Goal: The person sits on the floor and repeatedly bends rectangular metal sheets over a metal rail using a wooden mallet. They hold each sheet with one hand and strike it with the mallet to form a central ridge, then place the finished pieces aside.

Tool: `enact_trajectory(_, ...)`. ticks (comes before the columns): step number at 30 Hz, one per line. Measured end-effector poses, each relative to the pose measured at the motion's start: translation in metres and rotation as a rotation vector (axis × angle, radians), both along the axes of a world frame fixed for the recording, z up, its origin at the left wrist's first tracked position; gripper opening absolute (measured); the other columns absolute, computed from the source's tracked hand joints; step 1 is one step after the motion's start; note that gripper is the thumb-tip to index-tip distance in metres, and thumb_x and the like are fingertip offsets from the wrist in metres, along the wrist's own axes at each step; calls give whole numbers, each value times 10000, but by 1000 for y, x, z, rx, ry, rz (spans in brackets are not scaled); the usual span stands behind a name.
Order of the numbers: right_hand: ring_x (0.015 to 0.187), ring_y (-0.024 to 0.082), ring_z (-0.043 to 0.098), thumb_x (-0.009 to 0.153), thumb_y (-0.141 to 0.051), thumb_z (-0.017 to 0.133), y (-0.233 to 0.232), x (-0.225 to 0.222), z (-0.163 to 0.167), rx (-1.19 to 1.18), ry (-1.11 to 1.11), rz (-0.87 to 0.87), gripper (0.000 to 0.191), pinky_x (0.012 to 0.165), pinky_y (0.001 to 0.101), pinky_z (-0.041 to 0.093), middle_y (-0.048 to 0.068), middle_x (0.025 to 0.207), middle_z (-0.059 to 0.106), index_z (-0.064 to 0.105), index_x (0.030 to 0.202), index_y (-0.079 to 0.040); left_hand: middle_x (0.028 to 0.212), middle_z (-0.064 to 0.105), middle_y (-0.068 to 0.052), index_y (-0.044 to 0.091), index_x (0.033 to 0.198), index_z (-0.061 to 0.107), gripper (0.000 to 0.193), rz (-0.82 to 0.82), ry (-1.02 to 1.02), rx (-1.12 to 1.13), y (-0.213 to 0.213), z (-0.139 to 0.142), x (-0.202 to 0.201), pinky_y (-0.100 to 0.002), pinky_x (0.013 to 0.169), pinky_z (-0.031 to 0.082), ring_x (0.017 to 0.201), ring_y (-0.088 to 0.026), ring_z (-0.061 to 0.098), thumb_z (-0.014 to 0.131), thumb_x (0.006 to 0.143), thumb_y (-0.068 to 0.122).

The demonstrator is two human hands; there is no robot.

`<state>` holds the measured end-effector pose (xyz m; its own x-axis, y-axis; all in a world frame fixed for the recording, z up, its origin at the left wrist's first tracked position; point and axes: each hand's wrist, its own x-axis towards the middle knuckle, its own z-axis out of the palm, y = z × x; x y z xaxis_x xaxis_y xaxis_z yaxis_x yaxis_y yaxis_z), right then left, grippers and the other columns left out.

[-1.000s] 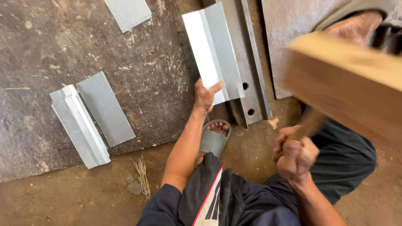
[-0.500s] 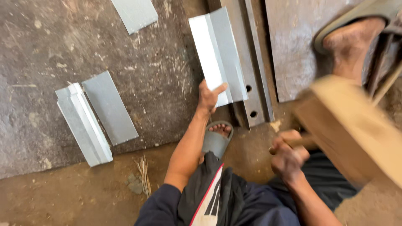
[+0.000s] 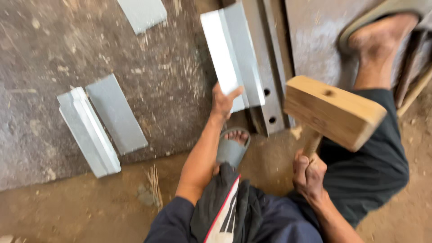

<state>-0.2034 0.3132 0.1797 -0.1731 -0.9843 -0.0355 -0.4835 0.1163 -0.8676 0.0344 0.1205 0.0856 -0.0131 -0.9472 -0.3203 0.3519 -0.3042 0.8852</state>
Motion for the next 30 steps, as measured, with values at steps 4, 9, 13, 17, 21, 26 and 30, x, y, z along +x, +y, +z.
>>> enact_trajectory(4,495,160,493,1101,-337,501,-21,-12,-11,238,236,136,524,508,345,407,89,661,567,552,666,-50,1077,706,-124,-80,1198,617,398,16,-16,0,-2,-5,-1,-364,865,556,965,-220,662,749,831,-1)
enact_trajectory(9,443,119,399,1001,-438,652,-83,-7,-45,660,-413,-141,534,401,330,316,6,557,446,503,652,-64,1120,710,-111,-58,1213,629,442,-6,-68,18,13,-3,-6,-335,895,551,1002,-195,666,754,793,-3)
enact_trajectory(13,415,124,473,834,-453,812,-124,17,-70,572,-108,-63,561,389,334,384,25,490,510,556,571,-29,1136,708,-126,-60,1243,612,442,-17,90,32,25,4,-7,-350,900,557,1013,-222,670,749,830,20)
enact_trajectory(17,405,136,458,786,-424,880,-135,30,-73,591,-162,-74,571,382,335,376,26,498,510,541,582,-12,1276,625,-190,-47,1402,420,718,-19,-58,15,6,14,0,-372,952,573,1136,-261,650,770,779,20)
enact_trajectory(21,396,140,507,762,-391,869,-134,28,-69,600,-219,-116,458,374,323,405,34,498,546,607,618,-44,1497,422,-234,145,1583,151,1131,5,-512,-177,-39,30,11,-477,1011,540,1281,-374,544,843,692,72)
enact_trajectory(26,397,151,499,774,-381,871,-136,32,-65,631,-236,-130,469,377,323,394,50,499,538,595,633,-28,1498,436,-245,441,1541,308,1107,-336,-1012,-74,-77,43,16,-558,1075,390,1344,-473,430,991,687,276)
enact_trajectory(30,416,143,505,827,-407,822,-137,36,-51,578,-219,-116,483,379,322,405,32,524,543,580,641,-33,1387,613,-185,473,1526,353,1070,-308,-956,-92,-77,46,14,-487,1068,488,1223,-398,607,936,642,317)
